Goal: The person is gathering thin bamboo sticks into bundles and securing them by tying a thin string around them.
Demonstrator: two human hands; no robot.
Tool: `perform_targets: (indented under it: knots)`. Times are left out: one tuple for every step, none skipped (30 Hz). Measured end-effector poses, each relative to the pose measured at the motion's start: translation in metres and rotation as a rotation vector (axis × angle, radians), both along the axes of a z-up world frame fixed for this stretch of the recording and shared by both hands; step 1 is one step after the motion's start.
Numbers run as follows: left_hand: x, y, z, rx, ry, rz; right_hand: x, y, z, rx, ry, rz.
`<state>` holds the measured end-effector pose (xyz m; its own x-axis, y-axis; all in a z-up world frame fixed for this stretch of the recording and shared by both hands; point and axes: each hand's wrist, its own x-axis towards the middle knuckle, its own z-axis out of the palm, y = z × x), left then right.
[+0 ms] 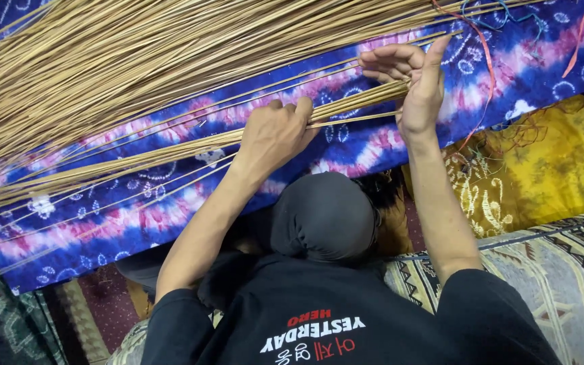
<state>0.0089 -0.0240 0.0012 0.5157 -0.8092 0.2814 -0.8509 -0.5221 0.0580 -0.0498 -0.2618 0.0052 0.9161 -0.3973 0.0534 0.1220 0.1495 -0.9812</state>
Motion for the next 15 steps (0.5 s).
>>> perform_targets:
  knots:
    - [0.0, 0.0, 0.002, 0.001, 0.0, 0.001, 0.0, 0.002, 0.0, 0.001, 0.0, 0.001]
    - [0.001, 0.0, 0.003, 0.008, -0.056, -0.016, 0.0, 0.003, -0.001, -0.013, 0.016, -0.042]
    - [0.002, -0.001, 0.006, 0.013, -0.113, -0.033, 0.0, 0.005, 0.0, -0.028, 0.03, -0.085]
    - [0.002, -0.001, 0.006, 0.014, -0.116, -0.032, 0.001, 0.005, -0.001, -0.028, 0.027, -0.084]
    - [0.002, -0.001, 0.006, 0.024, -0.085, -0.039, 0.001, 0.005, -0.002, -0.024, 0.027, -0.111]
    - [0.002, -0.001, 0.006, 0.033, -0.053, -0.045, 0.0, 0.005, -0.002, -0.019, 0.028, -0.137]
    - [0.002, -0.001, 0.003, 0.033, -0.053, -0.046, -0.001, 0.006, -0.002, -0.019, 0.028, -0.138]
    - [0.003, -0.001, 0.001, 0.021, -0.06, -0.03, -0.002, 0.006, -0.003, -0.032, 0.027, -0.15]
    - [0.004, -0.002, -0.002, 0.008, -0.069, -0.012, -0.002, 0.007, -0.003, -0.046, 0.024, -0.16]
    - [0.005, -0.003, -0.001, 0.007, -0.07, -0.012, -0.003, 0.007, -0.002, -0.047, 0.022, -0.16]
    - [0.005, -0.004, 0.0, 0.002, -0.08, -0.002, -0.004, 0.007, -0.002, -0.054, 0.036, -0.151]
    - [0.006, -0.005, 0.0, -0.003, -0.09, 0.009, -0.005, 0.008, -0.001, -0.062, 0.05, -0.141]
    - [0.004, -0.008, -0.002, -0.004, -0.088, 0.008, -0.005, 0.01, -0.003, -0.062, 0.053, -0.142]
    - [0.003, -0.012, -0.003, -0.008, -0.096, 0.022, -0.005, 0.012, -0.004, 0.042, 0.029, -0.079]
    - [0.002, -0.015, -0.005, -0.012, -0.107, 0.036, -0.005, 0.014, -0.005, 0.145, 0.003, -0.015]
